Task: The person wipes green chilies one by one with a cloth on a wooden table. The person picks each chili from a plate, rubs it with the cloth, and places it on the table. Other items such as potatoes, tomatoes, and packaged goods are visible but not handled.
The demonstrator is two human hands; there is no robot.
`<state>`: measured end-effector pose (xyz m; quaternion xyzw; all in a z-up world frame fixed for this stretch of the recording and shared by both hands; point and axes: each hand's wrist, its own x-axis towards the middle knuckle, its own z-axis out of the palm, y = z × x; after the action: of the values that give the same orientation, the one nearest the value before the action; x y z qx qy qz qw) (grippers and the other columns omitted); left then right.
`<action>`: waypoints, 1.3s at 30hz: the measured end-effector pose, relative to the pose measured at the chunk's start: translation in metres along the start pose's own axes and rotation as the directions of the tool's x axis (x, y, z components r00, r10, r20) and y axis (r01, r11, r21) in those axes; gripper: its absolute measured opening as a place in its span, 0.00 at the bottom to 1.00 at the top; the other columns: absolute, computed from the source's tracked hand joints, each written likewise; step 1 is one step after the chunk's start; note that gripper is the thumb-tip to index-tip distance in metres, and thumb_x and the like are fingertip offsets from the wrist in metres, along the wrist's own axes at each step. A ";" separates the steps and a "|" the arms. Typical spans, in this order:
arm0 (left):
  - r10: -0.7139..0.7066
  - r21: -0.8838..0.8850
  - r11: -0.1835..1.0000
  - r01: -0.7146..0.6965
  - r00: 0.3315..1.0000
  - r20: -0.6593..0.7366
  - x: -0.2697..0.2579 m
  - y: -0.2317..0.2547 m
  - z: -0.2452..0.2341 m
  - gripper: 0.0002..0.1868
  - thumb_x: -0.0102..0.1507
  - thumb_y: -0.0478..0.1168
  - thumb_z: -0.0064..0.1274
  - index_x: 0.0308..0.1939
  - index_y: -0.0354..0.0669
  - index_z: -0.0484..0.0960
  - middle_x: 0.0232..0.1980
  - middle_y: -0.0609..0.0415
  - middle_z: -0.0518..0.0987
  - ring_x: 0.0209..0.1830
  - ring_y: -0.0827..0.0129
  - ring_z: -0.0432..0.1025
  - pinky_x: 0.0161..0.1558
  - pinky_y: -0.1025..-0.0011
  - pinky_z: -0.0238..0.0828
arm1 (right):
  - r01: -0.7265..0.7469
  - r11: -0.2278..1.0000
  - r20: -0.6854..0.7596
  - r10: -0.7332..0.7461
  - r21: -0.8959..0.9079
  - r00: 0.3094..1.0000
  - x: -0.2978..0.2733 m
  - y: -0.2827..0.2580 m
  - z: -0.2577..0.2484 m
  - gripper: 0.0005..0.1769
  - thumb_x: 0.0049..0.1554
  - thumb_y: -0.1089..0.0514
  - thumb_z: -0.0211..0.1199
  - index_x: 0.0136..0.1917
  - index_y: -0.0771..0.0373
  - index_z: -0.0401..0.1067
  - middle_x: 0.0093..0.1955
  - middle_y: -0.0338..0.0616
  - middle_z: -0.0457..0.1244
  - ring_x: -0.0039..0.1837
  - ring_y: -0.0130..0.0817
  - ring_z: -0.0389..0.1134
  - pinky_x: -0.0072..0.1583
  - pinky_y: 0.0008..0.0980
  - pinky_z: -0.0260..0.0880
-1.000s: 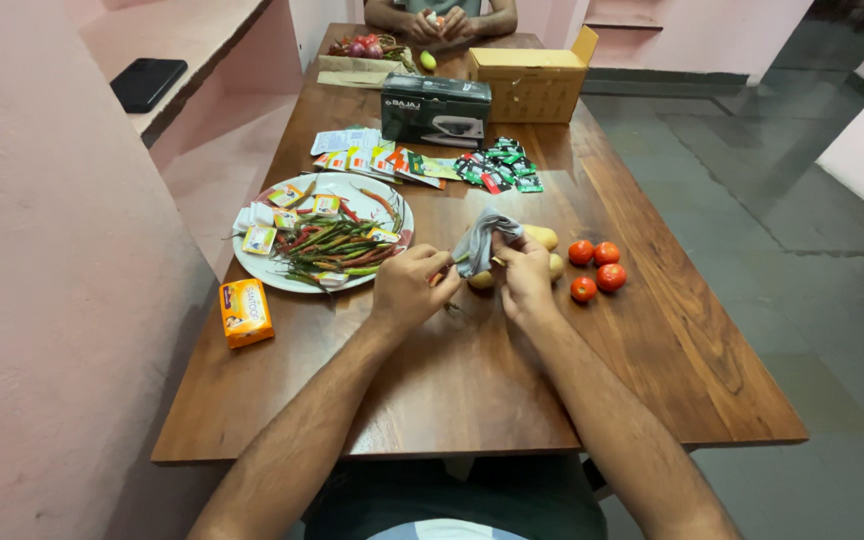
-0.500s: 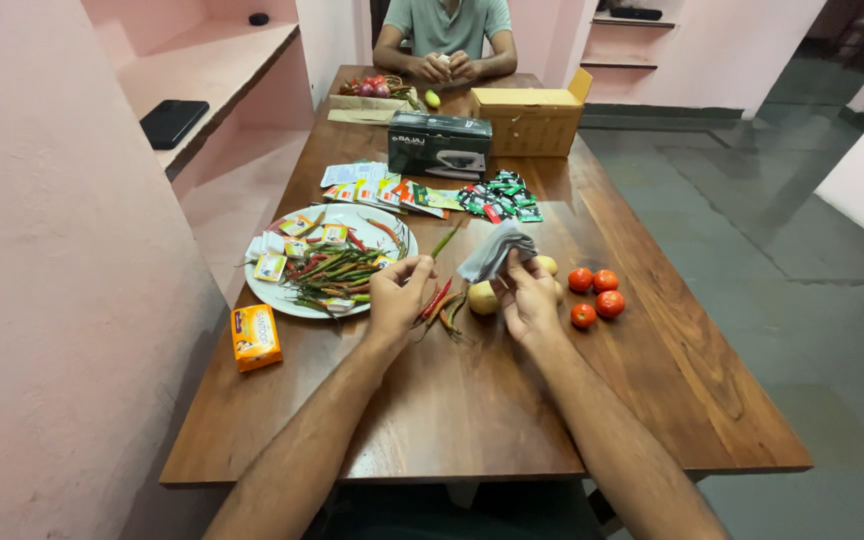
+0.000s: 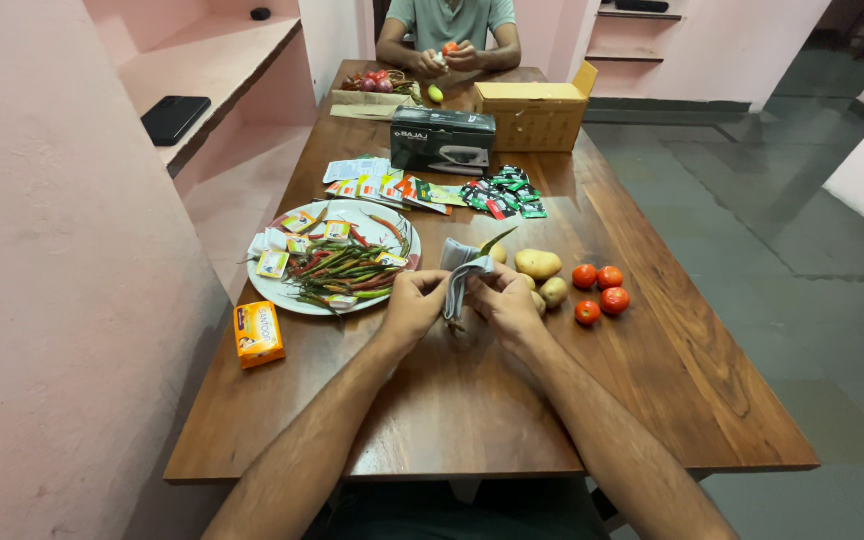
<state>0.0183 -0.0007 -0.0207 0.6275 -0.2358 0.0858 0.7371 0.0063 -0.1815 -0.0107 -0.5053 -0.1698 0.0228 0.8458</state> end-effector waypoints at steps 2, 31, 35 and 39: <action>-0.013 0.071 0.997 0.011 1.000 0.017 -0.001 0.001 -0.003 0.11 0.66 0.37 0.57 0.42 0.30 0.88 0.31 0.61 0.83 0.28 0.84 0.70 0.29 0.80 0.66 | 0.000 0.998 0.000 0.000 -0.068 1.000 0.000 0.000 -0.002 0.12 0.61 0.61 0.65 0.58 0.66 0.73 0.50 0.41 0.70 0.49 0.27 0.71 0.52 0.29 0.75; 0.073 0.127 0.991 -0.051 0.982 -0.175 -0.005 0.028 -0.004 0.09 0.63 0.36 0.59 0.34 0.31 0.89 0.27 0.56 0.82 0.23 0.84 0.67 0.25 0.79 0.62 | 0.104 0.966 -0.410 0.002 0.237 0.912 0.023 -0.012 -0.034 0.06 0.62 0.56 0.64 0.52 0.55 0.72 0.46 0.32 0.68 0.47 0.25 0.69 0.48 0.29 0.71; -0.166 -0.348 0.929 0.124 0.982 -0.093 0.009 0.025 -0.015 0.11 0.69 0.39 0.52 0.37 0.35 0.84 0.29 0.56 0.80 0.18 0.79 0.62 0.21 0.77 0.55 | 0.113 0.971 -0.368 -0.029 0.210 0.930 0.021 -0.010 -0.031 0.07 0.61 0.59 0.65 0.54 0.56 0.72 0.47 0.31 0.68 0.49 0.26 0.68 0.50 0.30 0.72; -0.281 -0.475 0.837 0.271 0.958 0.053 0.003 0.037 -0.007 0.13 0.70 0.46 0.42 0.35 0.46 0.75 0.29 0.56 0.79 0.18 0.75 0.64 0.24 0.77 0.58 | 0.096 0.992 -0.236 -0.073 0.084 0.969 0.011 0.000 -0.009 0.12 0.59 0.62 0.66 0.57 0.62 0.72 0.49 0.33 0.69 0.50 0.26 0.70 0.50 0.34 0.76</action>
<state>0.0067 0.0127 0.0131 0.4532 -0.1497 -0.0760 0.8755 0.0196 -0.1869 -0.0122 -0.4560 -0.0897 -0.0646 0.8831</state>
